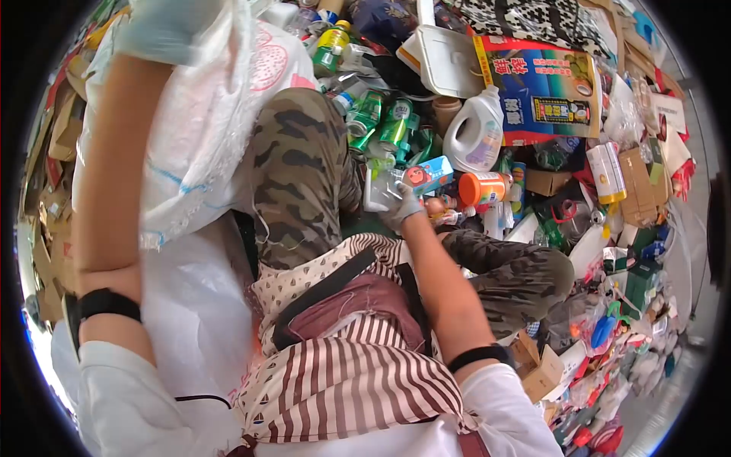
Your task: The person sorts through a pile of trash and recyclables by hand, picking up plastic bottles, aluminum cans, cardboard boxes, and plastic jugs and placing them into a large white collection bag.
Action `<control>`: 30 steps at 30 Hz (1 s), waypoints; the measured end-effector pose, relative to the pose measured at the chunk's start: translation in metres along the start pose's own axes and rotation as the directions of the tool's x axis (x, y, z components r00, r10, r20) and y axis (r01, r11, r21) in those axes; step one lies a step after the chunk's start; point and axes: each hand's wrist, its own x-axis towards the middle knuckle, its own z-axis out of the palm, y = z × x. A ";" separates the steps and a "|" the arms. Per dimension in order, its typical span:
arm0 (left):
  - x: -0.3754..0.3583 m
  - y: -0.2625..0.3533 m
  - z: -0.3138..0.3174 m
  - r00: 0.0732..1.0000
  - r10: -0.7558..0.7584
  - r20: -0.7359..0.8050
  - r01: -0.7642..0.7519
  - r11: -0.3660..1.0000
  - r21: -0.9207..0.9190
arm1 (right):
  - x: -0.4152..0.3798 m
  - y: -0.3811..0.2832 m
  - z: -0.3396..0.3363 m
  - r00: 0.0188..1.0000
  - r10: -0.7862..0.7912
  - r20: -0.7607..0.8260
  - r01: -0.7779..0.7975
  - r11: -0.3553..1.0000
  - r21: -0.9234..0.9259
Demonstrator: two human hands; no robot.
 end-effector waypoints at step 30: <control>-0.132 -0.122 0.327 -0.018 -0.493 0.870 0.988 -0.142 -0.061 | 0.002 -0.106 -0.011 0.665 -0.682 0.306 0.646 0.730 0.224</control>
